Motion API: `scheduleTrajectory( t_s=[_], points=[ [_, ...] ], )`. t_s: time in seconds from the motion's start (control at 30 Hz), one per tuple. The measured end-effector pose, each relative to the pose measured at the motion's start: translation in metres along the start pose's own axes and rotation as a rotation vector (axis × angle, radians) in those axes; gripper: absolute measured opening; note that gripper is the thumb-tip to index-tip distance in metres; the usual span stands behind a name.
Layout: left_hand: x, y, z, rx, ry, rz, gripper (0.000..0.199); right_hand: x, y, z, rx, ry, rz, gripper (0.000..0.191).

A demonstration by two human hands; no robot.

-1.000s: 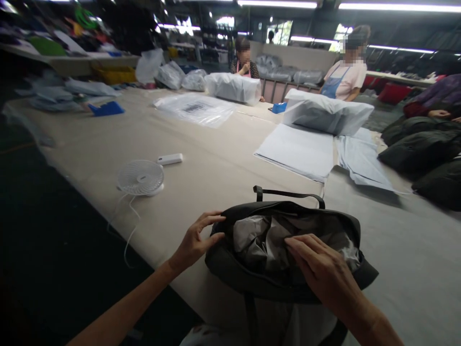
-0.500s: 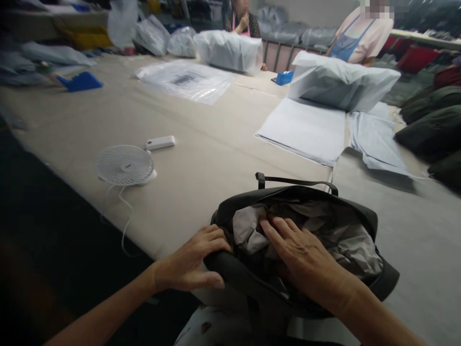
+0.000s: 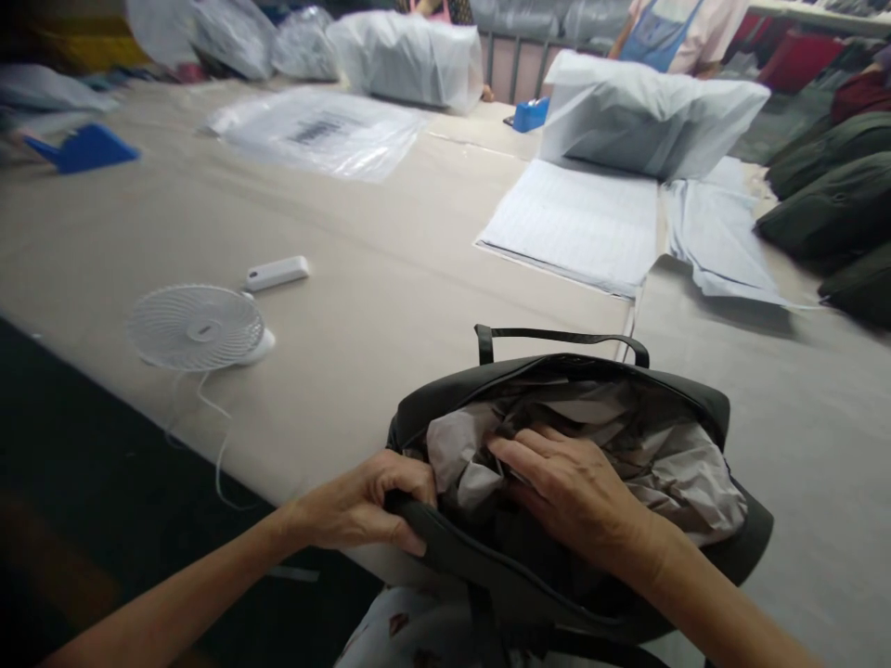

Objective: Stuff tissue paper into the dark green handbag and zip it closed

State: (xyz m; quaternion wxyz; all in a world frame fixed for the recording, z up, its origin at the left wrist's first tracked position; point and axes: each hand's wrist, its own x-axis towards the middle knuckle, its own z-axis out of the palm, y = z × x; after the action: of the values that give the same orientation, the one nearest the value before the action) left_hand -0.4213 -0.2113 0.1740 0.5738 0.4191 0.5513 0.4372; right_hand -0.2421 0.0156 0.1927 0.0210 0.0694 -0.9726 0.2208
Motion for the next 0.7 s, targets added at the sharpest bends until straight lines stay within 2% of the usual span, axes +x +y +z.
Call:
scheduleTrajectory(
  t_s=[0.1, 0.2, 0.27, 0.33, 0.4, 0.47, 0.53, 0.6, 0.67, 0.7],
  points=[
    [0.003, 0.000, -0.002, -0.139, -0.113, -0.131, 0.049, 0.002, -0.002, 0.001, 0.199, -0.071, 0.075, 0.030],
    [0.008, 0.006, -0.005, -0.149, -0.071, -0.050, 0.050, 0.000, -0.013, -0.011, 0.297, -0.153, 0.151, 0.047],
    [0.011, 0.010, -0.004, -0.012, 0.038, 0.025, 0.043, -0.007, -0.020, -0.026, 0.333, -0.177, 0.153, 0.068],
    [0.013, 0.013, -0.002, 0.268, 0.207, 0.171, 0.024, -0.019, -0.023, -0.041, 0.329, -0.117, 0.175, 0.075],
    [0.016, 0.016, 0.001, 0.585, 0.404, 0.380, 0.010, -0.038, -0.019, -0.054, 0.229, 0.025, 0.257, 0.058],
    [0.020, 0.022, 0.004, 0.839, 0.521, 0.508, 0.021, -0.060, -0.009, -0.063, 0.029, 0.141, 0.340, 0.037],
    [0.027, 0.032, 0.008, 1.047, 0.513, 0.496, 0.041, -0.079, 0.003, -0.070, -0.187, 0.137, 0.363, 0.033],
    [0.035, 0.044, 0.013, 1.224, 0.448, 0.424, 0.056, -0.089, 0.015, -0.073, -0.331, 0.032, 0.330, 0.049],
    [0.044, 0.055, 0.018, 1.341, 0.368, 0.322, 0.062, -0.088, 0.024, -0.074, -0.380, -0.084, 0.290, 0.067],
    [0.049, 0.060, 0.021, 1.377, 0.325, 0.262, 0.062, -0.084, 0.028, -0.074, -0.375, -0.136, 0.275, 0.068]
  ],
)
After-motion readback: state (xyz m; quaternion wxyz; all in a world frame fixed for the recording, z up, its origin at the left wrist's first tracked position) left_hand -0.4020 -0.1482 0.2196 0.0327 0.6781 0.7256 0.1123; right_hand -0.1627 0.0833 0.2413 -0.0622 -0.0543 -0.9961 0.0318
